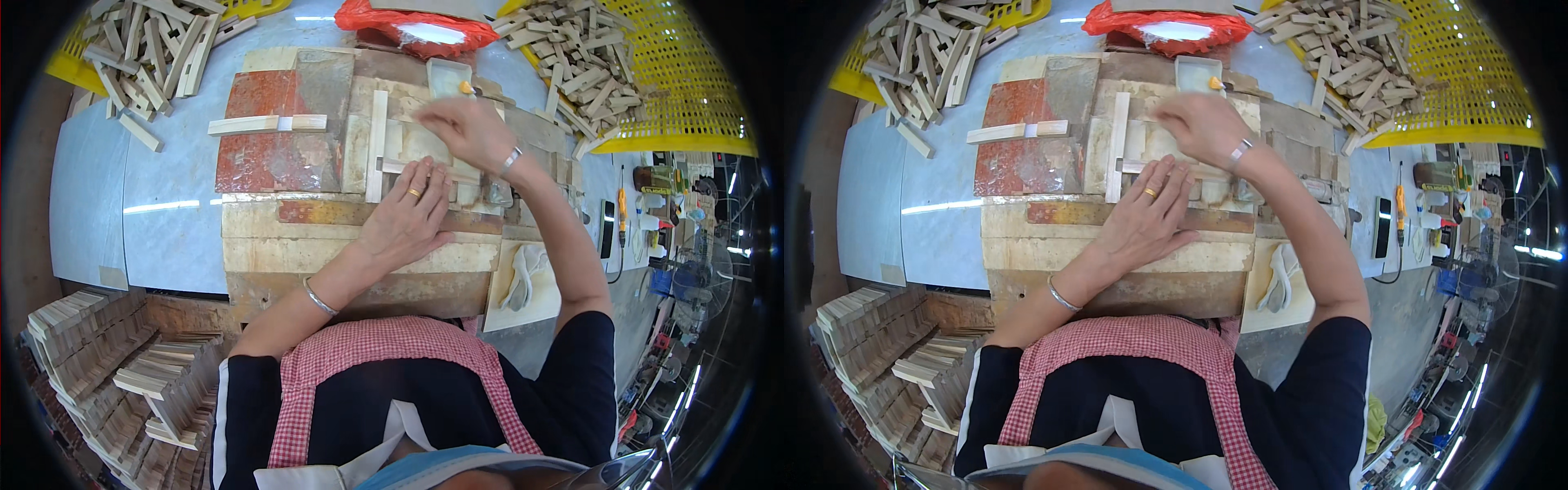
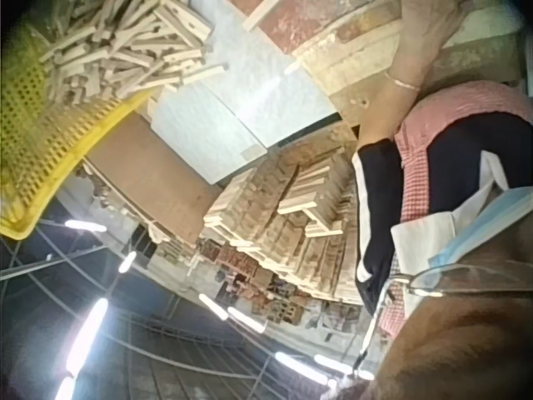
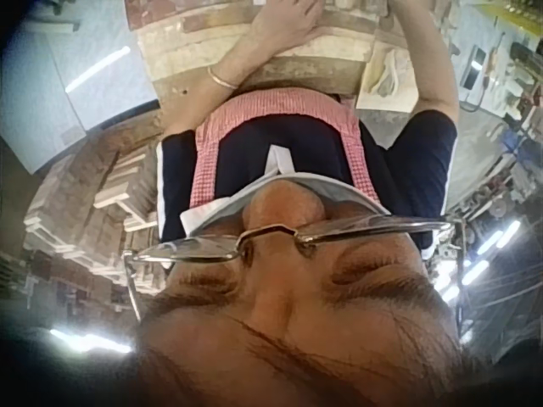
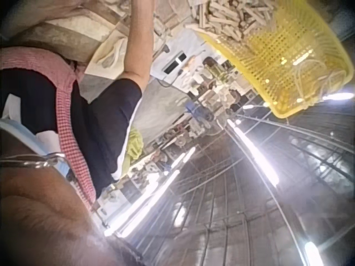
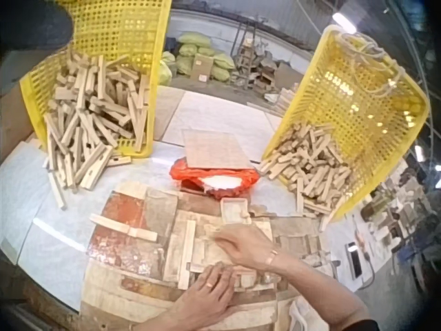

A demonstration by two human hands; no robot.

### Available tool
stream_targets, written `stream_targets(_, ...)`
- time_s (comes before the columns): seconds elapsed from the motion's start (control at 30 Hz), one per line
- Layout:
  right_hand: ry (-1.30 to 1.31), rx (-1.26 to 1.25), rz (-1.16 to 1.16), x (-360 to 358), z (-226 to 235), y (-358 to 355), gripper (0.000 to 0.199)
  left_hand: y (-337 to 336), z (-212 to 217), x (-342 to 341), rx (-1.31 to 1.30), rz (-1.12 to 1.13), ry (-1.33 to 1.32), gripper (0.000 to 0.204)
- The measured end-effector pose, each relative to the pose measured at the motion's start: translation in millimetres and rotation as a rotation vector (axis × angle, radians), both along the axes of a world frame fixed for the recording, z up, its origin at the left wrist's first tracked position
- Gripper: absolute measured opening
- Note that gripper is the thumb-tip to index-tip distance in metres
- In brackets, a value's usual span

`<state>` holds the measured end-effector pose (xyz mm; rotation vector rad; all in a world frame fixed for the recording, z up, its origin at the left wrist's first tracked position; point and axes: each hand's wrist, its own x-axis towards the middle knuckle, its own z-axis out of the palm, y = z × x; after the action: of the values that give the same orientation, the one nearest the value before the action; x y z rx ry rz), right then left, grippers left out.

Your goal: The worker applies glue to wooden slats and assembles them into larger blocks using a hammer and jig.

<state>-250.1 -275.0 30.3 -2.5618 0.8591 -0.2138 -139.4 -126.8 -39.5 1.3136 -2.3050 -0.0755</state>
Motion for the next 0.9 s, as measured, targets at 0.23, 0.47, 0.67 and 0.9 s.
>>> stream_targets(0.23,0.046,-0.153,0.277,182,-10,22,0.032,4,-2,-1,0.032,-0.019,0.038,0.064)
stream_targets(0.47,0.148,-0.206,0.275,200,3,21,0.036,1,-12,-6,0.066,-0.086,0.081,0.061)
stream_targets(0.67,-0.21,-0.154,-0.141,57,52,-36,0.071,-4,3,-4,0.026,0.001,-0.031,0.069)
stream_targets(0.9,0.087,-0.446,-0.44,-71,-45,-15,0.041,-5,6,-15,-0.006,0.051,-0.073,0.079)
